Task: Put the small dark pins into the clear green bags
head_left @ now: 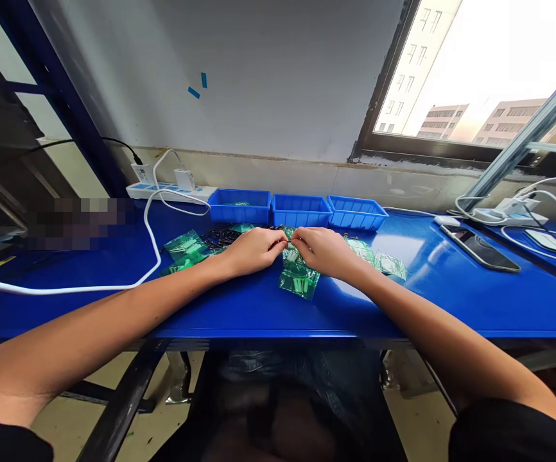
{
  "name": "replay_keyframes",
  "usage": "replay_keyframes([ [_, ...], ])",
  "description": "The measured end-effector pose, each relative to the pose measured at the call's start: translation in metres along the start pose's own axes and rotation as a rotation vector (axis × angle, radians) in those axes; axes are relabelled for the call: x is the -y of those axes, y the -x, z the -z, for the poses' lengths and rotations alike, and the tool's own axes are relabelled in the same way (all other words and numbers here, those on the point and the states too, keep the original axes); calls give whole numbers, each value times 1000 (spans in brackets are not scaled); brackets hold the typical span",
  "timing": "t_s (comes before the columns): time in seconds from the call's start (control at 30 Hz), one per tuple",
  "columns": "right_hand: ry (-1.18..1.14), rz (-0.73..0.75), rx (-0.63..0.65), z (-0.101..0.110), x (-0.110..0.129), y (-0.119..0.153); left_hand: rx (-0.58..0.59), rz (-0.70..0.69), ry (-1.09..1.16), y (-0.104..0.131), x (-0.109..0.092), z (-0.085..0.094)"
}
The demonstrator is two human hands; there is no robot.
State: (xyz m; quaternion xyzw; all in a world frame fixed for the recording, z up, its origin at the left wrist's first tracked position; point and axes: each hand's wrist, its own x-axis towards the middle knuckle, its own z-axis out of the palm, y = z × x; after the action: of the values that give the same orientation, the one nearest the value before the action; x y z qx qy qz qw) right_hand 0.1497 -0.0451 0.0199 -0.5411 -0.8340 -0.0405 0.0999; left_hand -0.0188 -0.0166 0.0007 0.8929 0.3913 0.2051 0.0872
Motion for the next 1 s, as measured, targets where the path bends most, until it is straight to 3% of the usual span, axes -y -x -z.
replay_keyframes([
  [1.0,-17,34,17,-5,1,0,-6,-39,-47,0,0,1],
])
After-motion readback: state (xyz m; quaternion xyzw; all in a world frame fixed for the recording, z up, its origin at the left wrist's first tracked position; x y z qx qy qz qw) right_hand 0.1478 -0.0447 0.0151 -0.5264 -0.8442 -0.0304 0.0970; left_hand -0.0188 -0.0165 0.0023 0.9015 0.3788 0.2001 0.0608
